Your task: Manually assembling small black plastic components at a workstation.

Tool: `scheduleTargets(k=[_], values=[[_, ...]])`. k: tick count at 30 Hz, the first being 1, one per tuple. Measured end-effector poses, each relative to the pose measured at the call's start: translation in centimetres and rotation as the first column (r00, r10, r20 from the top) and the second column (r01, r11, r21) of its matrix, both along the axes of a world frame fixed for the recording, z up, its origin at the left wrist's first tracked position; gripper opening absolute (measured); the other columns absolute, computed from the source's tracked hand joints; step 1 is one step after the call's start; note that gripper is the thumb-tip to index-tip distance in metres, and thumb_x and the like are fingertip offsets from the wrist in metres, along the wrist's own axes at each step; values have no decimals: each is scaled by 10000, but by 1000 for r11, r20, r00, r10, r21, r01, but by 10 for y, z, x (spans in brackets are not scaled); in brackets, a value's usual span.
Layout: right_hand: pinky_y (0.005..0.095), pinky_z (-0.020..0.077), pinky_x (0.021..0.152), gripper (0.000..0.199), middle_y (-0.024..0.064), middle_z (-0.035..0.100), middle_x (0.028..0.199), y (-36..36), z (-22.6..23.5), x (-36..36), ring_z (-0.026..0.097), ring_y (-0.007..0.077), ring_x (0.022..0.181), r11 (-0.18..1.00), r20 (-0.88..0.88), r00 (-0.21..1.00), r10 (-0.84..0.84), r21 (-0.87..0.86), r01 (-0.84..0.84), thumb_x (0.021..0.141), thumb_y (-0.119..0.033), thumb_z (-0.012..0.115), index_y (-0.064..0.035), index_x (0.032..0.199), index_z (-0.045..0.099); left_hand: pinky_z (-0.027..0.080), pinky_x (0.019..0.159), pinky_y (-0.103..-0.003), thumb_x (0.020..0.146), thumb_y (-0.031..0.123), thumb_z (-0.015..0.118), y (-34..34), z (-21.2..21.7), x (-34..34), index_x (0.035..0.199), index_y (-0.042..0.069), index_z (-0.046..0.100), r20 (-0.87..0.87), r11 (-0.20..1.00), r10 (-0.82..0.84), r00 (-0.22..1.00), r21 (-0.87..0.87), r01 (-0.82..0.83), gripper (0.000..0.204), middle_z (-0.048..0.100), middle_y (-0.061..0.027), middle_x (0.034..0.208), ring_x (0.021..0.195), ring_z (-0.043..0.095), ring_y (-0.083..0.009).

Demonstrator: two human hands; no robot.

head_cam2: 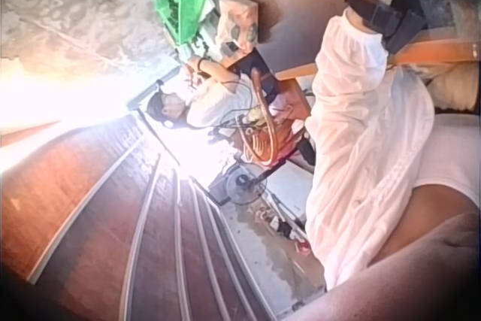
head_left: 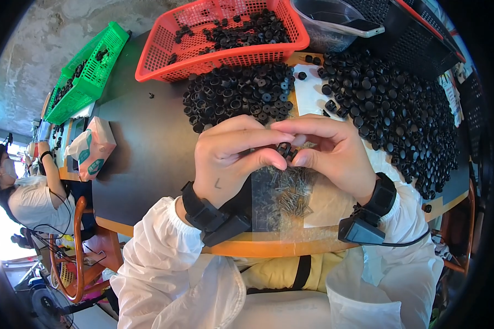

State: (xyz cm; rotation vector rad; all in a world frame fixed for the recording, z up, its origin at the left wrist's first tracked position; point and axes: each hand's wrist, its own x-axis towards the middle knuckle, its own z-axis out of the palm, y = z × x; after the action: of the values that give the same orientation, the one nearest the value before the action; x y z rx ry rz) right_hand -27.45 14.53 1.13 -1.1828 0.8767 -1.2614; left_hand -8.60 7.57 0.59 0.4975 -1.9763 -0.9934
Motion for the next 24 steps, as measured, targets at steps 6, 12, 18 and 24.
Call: scheduleTargets(k=[6, 12, 18, 24], values=[[204, 501, 690, 404, 54, 637, 950, 3, -2, -3, 620, 94, 765, 1000, -104, 994, -23, 14, 24, 803, 134, 615, -33, 1166, 669, 470, 558, -226, 697, 45, 786, 10, 4, -3, 953, 29, 741, 71, 998, 30, 997, 57, -34, 260, 647, -55, 761, 631, 600, -114], [214, 506, 719, 410, 61, 640, 921, 4, -5, -5, 628, 124, 807, 990, -192, 977, -94, -120, 72, 773, 162, 598, -12, 1135, 682, 487, 558, -222, 695, -48, 752, 19, 7, -8, 960, 11, 732, 3, 997, 35, 999, -63, -34, 271, 656, -67, 763, 632, 629, -123], [232, 520, 755, 410, 75, 633, 950, 3, 1, -3, 630, 139, 824, 995, -103, 993, -63, -88, 54, 780, 162, 593, -10, 1141, 679, 504, 579, -216, 775, -91, 670, 15, 5, -7, 1020, 16, 720, -48, 996, -19, 999, 84, 23, 272, 655, -67, 797, 666, 642, -120], [240, 522, 794, 450, 87, 637, 1024, 3, -1, -2, 637, 139, 893, 996, -56, 998, -16, -87, 11, 802, 142, 604, -7, 1226, 624, 475, 592, -244, 768, 36, 735, 8, -4, -3, 1027, 73, 737, -31, 995, -11, 999, 95, 14, 262, 587, -48, 809, 699, 577, -103]])
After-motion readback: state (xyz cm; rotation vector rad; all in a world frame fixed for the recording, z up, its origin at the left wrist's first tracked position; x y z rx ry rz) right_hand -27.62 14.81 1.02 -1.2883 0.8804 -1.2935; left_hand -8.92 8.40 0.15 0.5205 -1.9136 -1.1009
